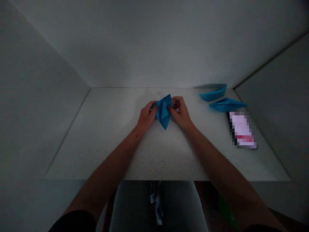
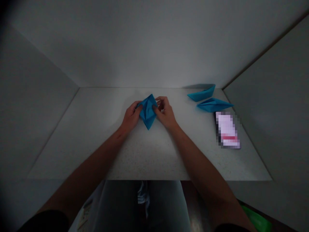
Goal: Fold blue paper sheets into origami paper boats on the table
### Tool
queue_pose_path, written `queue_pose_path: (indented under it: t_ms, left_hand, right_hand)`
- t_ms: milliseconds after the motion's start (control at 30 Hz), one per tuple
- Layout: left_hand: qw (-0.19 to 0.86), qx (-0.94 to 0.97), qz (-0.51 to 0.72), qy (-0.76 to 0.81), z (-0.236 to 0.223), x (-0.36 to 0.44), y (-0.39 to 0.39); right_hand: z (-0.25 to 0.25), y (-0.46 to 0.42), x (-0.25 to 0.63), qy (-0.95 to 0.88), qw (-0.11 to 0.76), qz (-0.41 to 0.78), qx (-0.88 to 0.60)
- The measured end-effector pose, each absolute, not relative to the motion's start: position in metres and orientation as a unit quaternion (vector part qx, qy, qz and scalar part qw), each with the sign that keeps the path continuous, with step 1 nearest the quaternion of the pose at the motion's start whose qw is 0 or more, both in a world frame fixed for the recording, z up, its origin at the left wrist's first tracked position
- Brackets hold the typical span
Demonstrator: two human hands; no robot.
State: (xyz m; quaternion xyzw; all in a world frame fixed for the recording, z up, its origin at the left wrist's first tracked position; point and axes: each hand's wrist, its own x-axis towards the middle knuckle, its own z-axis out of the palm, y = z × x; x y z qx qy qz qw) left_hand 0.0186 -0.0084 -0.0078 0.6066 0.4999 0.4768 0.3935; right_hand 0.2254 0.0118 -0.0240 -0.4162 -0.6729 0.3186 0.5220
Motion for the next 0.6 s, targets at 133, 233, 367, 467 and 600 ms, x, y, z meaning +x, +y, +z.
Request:
queue_pose_path:
  t_ms: [133,233,367,467,600]
  left_hand:
    - [0.372,0.618,0.482,0.496,-0.009,0.018,-0.008]
    - [0.373,0.619,0.476,0.501,-0.011,0.018,-0.007]
    - [0.381,0.618,0.45,0.519,-0.011,0.018,-0.007]
    - [0.381,0.617,0.439,0.531,-0.007,0.018,-0.007]
    - [0.382,0.608,0.441,0.539,-0.003,0.019,-0.007]
  right_hand:
    - [-0.024,0.012,0.225,-0.677,0.526,0.314,-0.409]
    - [-0.02,0.009,0.225,-0.682,0.524,0.301,-0.412]
    - [-0.019,0.006,0.226,-0.669,0.567,0.252,-0.409]
    - [-0.021,0.003,0.229,-0.66,0.605,0.202,-0.396]
    - [-0.004,-0.004,0.222,-0.663,0.642,0.143,-0.358]
